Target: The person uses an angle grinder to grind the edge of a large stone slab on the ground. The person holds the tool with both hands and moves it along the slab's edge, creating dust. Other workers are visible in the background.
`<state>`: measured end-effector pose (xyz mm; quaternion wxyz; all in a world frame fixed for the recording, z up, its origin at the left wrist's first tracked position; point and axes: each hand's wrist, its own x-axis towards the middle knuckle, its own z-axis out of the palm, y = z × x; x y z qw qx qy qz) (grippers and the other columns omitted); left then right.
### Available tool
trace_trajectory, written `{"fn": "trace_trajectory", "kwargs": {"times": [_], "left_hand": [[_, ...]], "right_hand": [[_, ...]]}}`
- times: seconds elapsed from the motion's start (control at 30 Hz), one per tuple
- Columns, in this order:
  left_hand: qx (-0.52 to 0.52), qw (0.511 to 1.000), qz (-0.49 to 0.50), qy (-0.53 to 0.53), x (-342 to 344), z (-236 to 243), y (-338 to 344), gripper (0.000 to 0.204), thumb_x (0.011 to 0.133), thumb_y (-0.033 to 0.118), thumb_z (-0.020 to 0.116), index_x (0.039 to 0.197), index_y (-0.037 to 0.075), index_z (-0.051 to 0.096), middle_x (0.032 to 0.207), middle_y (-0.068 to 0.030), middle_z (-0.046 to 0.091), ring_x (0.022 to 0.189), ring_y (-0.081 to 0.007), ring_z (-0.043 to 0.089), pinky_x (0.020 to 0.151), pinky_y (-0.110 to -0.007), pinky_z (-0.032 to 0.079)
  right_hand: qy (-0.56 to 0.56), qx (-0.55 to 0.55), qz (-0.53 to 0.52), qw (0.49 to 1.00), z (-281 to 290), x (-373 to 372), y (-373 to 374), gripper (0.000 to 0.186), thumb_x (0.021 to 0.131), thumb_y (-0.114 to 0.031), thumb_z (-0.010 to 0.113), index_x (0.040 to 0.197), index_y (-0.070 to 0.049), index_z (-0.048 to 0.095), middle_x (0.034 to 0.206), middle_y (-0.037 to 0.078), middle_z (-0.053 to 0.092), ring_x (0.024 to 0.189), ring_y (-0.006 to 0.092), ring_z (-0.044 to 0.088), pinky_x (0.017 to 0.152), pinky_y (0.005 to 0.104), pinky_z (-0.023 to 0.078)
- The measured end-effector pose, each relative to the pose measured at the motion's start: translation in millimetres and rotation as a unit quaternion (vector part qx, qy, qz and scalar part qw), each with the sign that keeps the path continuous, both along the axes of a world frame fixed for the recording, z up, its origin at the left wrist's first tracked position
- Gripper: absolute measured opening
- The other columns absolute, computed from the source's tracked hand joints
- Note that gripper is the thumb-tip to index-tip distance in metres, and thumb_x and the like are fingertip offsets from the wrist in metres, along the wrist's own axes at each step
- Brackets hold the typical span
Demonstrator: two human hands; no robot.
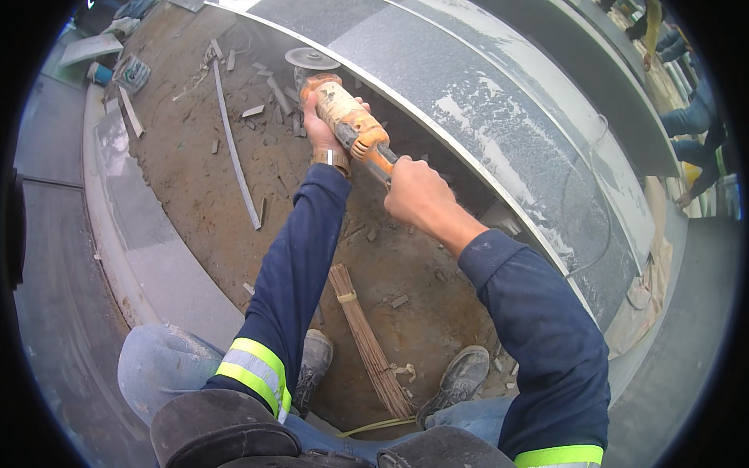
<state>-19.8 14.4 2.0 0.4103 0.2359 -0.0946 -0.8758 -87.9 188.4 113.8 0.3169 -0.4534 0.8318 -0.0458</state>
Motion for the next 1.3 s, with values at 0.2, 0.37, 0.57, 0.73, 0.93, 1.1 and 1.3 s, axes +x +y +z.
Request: {"fn": "trace_trajectory", "kwargs": {"times": [0.2, 0.37, 0.57, 0.73, 0.93, 1.1, 1.3], "left_hand": [[0.013, 1.0, -0.001, -0.004, -2, 3, -3, 0.078, 0.087, 0.067, 0.056, 0.119, -0.004, 0.05, 0.092, -0.0226, 0.064, 0.083, -0.0373, 0.069, 0.069, -0.049, 0.06], [0.019, 1.0, -0.007, -0.006, -1, 1, -9, 0.079, 0.087, 0.067, 0.057, 0.118, -0.005, 0.05, 0.094, -0.0226, 0.063, 0.084, -0.0373, 0.068, 0.069, -0.049, 0.06], [0.001, 1.0, 0.002, -0.013, -4, 0, -12, 0.078, 0.088, 0.067, 0.056, 0.122, -0.003, 0.049, 0.094, -0.0228, 0.064, 0.083, -0.0373, 0.068, 0.069, -0.05, 0.06], [-0.009, 1.0, -0.002, -0.021, -3, 0, -14, 0.078, 0.089, 0.067, 0.054, 0.122, -0.003, 0.048, 0.094, -0.023, 0.064, 0.083, -0.0376, 0.069, 0.069, -0.05, 0.06], [0.003, 1.0, -0.007, -0.007, 0, 1, -6, 0.078, 0.089, 0.066, 0.053, 0.125, -0.003, 0.046, 0.094, -0.0233, 0.063, 0.083, -0.038, 0.068, 0.068, -0.05, 0.06], [-0.006, 1.0, 0.004, -0.024, 0, 6, 7, 0.079, 0.089, 0.066, 0.054, 0.123, -0.004, 0.047, 0.093, -0.0232, 0.064, 0.083, -0.0381, 0.068, 0.069, -0.05, 0.06], [-0.007, 1.0, 0.004, -0.004, 1, 3, 8, 0.078, 0.089, 0.065, 0.055, 0.124, -0.003, 0.048, 0.094, -0.0239, 0.064, 0.083, -0.0389, 0.069, 0.071, -0.05, 0.06]], "right_hand": [[0.007, 0.009, -0.006, 1.0, 0, -1, -5, 0.035, 0.083, -0.007, 0.062, 0.114, 0.01, 0.059, 0.111, 0.032, 0.068, 0.107, 0.0449, 0.068, 0.093, 0.0491, 0.056], [0.006, 0.008, 0.003, 1.0, -3, -1, -11, 0.034, 0.084, -0.007, 0.062, 0.114, 0.01, 0.061, 0.111, 0.032, 0.069, 0.105, 0.0446, 0.069, 0.091, 0.0486, 0.057], [0.005, 0.007, 0.004, 1.0, -2, -3, -15, 0.034, 0.084, -0.007, 0.062, 0.114, 0.01, 0.061, 0.112, 0.031, 0.069, 0.105, 0.0437, 0.069, 0.09, 0.0483, 0.057], [0.004, 0.007, 0.007, 1.0, -4, -4, -14, 0.034, 0.084, -0.007, 0.062, 0.113, 0.01, 0.061, 0.112, 0.031, 0.069, 0.105, 0.0437, 0.069, 0.09, 0.0481, 0.057], [-0.001, 0.012, 0.005, 1.0, -2, -3, -6, 0.035, 0.084, -0.007, 0.062, 0.114, 0.01, 0.061, 0.111, 0.031, 0.069, 0.105, 0.0441, 0.069, 0.09, 0.0486, 0.057], [0.006, 0.002, 0.008, 1.0, -4, -4, 2, 0.035, 0.084, -0.007, 0.061, 0.115, 0.01, 0.061, 0.111, 0.031, 0.069, 0.105, 0.0446, 0.069, 0.09, 0.049, 0.057], [0.006, 0.004, 0.008, 1.0, 3, -1, 8, 0.035, 0.084, -0.007, 0.061, 0.115, 0.01, 0.061, 0.112, 0.032, 0.069, 0.106, 0.0449, 0.069, 0.091, 0.0491, 0.056]]}}
